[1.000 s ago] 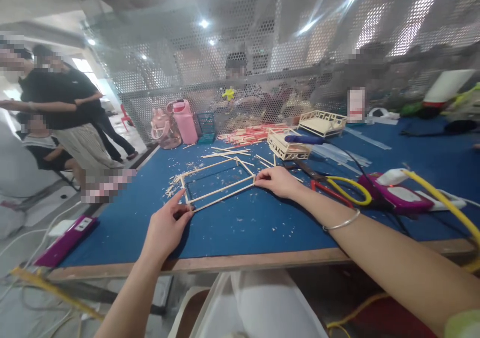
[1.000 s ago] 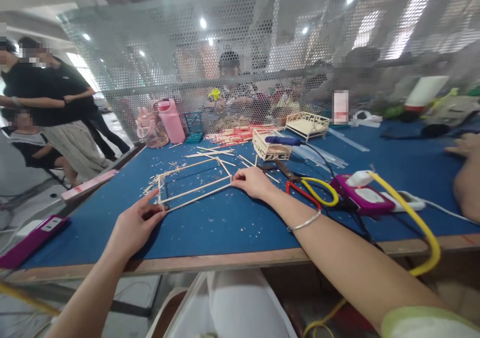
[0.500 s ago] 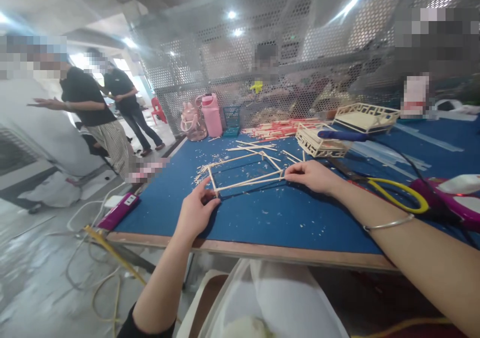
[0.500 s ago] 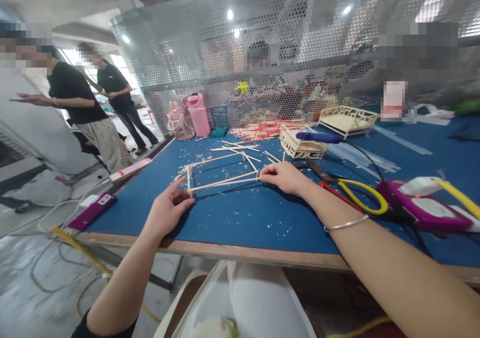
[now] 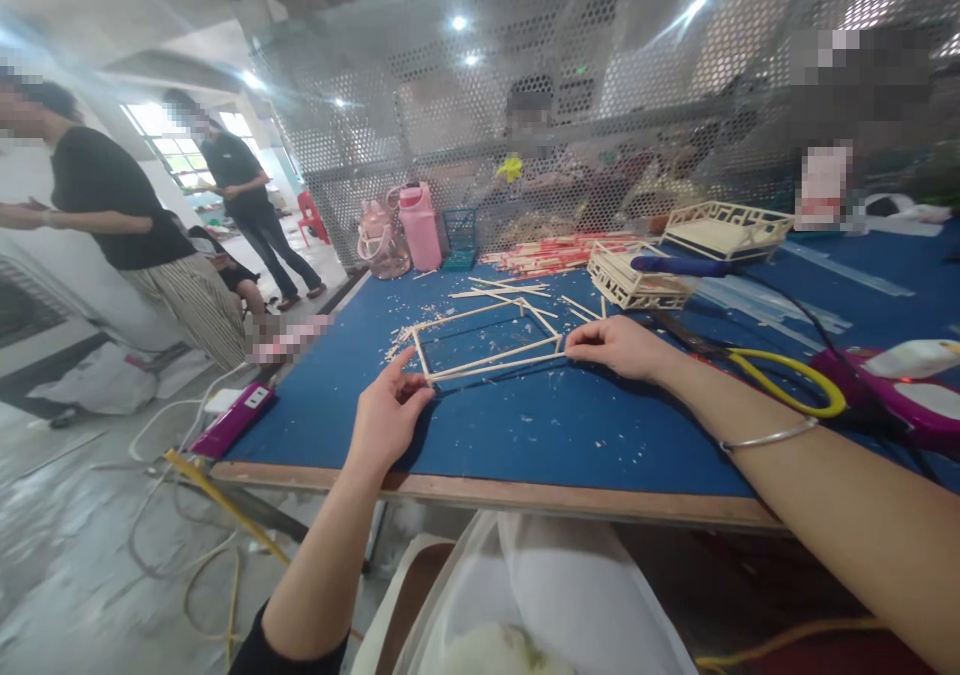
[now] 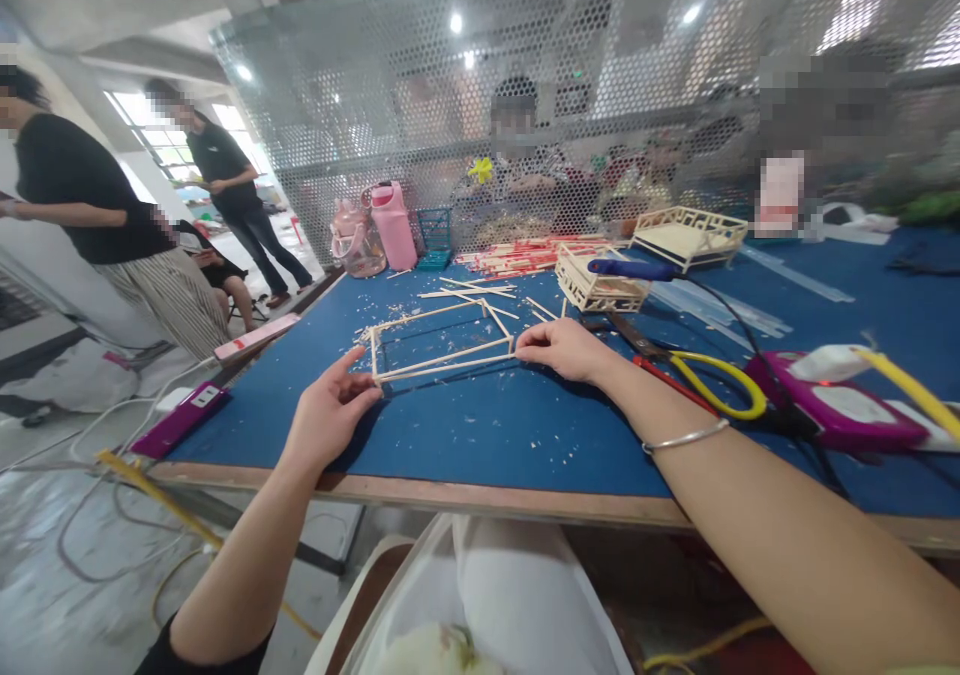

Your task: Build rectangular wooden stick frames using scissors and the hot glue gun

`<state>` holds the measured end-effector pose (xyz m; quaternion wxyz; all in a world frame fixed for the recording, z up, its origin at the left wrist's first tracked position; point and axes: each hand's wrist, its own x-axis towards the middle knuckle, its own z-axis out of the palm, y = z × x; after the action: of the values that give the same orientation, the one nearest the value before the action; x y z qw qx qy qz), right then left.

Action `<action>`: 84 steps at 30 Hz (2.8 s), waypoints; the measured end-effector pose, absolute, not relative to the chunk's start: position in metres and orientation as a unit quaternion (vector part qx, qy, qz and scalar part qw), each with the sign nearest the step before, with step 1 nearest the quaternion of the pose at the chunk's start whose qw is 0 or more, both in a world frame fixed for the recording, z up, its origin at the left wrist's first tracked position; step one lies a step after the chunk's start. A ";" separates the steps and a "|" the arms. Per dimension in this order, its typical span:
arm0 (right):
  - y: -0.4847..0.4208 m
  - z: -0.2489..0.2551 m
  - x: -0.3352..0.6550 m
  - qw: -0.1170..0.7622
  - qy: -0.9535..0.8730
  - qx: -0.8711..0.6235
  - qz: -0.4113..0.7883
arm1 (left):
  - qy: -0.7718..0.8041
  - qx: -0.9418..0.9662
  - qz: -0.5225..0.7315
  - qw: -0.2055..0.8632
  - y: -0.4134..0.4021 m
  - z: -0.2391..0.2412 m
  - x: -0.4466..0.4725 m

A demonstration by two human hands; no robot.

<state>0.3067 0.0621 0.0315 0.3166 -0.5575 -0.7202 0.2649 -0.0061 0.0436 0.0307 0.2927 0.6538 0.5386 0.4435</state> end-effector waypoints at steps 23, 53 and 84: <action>0.071 0.024 0.304 0.288 -0.721 -0.586 0.233 | 0.548 0.695 0.405 0.229 0.048 0.029 -0.008; 0.069 0.025 0.296 0.330 -0.722 -0.569 0.214 | 0.589 0.706 0.354 0.171 0.044 0.039 -0.007; -0.085 0.071 0.277 0.344 -0.796 -0.479 -0.133 | 0.289 0.887 0.360 -0.006 -0.038 0.051 0.086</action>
<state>0.2775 -0.0846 0.0708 0.3442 -0.4792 -0.7963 -0.1334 0.0864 -0.0379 0.0514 -0.0065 0.8868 0.2892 0.3604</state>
